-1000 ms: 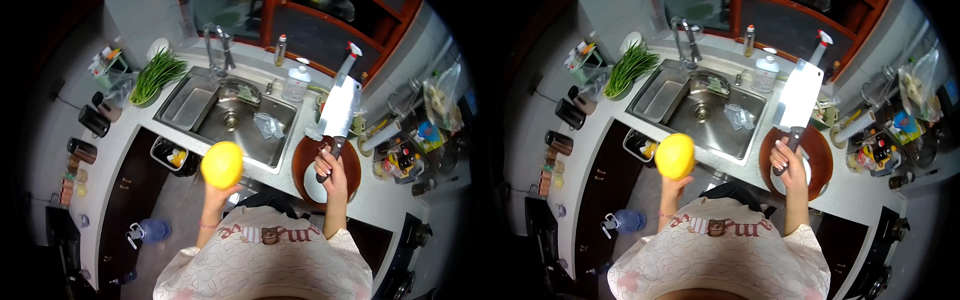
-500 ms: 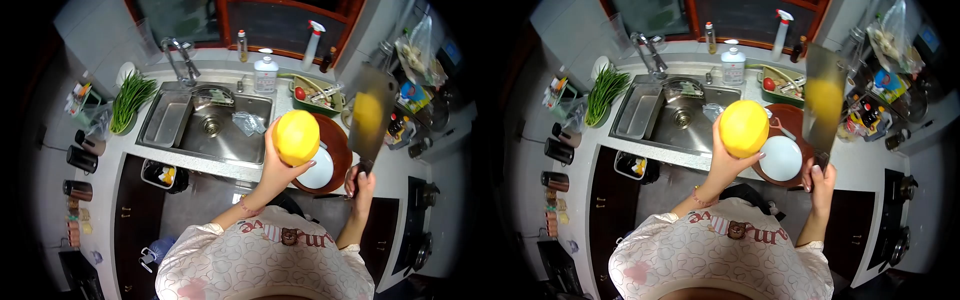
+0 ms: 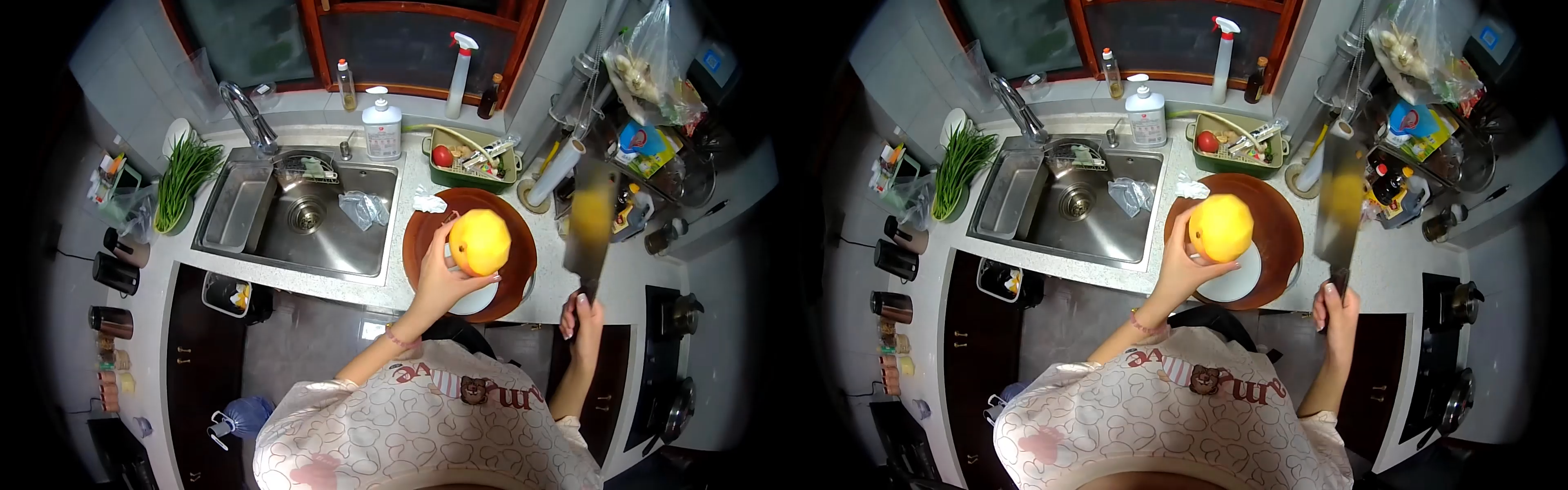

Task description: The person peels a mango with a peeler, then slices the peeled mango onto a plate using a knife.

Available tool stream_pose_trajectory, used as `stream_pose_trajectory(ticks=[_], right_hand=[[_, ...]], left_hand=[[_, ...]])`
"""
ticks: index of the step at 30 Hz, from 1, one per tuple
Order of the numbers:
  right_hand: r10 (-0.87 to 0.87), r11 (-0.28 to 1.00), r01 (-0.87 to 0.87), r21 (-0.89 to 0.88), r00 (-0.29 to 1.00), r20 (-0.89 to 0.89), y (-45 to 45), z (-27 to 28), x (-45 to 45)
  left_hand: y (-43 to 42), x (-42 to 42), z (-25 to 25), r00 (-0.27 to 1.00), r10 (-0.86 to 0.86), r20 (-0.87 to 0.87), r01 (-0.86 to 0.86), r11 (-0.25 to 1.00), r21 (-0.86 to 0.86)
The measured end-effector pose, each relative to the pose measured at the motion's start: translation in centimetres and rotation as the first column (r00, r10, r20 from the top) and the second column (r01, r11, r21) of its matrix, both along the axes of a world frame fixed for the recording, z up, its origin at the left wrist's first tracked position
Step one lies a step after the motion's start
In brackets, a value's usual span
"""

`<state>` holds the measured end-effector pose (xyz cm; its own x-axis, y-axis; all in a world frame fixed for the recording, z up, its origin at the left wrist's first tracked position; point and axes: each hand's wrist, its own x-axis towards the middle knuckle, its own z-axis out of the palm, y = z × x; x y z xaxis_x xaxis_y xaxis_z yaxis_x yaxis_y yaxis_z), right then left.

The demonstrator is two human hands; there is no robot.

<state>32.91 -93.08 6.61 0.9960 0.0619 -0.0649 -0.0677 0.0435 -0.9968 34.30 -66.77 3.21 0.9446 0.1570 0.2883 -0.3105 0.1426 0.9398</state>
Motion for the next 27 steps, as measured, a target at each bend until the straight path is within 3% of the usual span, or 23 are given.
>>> stream_pose_trajectory(ticks=[2, 7, 14, 17, 20, 27], right_hand=[[0.080, 0.996, -0.076, 0.040, 0.990, -0.118, -0.6, -1.7, -0.1], [0.163, 0.983, -0.123, 0.135, 0.928, -0.336, 0.0, -5.2, -0.7], [0.221, 0.973, -0.224, 0.049, 0.857, -0.465, 1.6, -8.7, -0.8], [0.231, 0.953, -0.299, -0.054, 0.828, -0.511, 2.7, -9.1, -0.6], [0.266, 0.943, -0.331, -0.031, 0.806, -0.529, 4.0, -8.8, -0.1], [0.284, 0.851, -0.446, -0.277, 0.835, -0.471, 6.3, -9.7, 0.7]], left_hand=[[-0.2, -0.4, -1.9, 0.996, 0.059, -0.070, -0.052, 0.994, 0.098], [-0.5, -0.5, -8.7, 0.949, 0.056, -0.310, -0.024, 0.994, 0.105], [-0.4, 0.4, -17.6, 0.930, 0.121, -0.348, 0.009, 0.936, 0.351], [-0.4, 0.7, -18.9, 0.930, 0.133, -0.343, 0.023, 0.909, 0.416], [-0.3, 1.0, -19.7, 0.927, 0.122, -0.356, 0.046, 0.901, 0.431], [-0.3, 1.0, -20.1, 0.917, 0.145, -0.372, 0.044, 0.889, 0.456]])
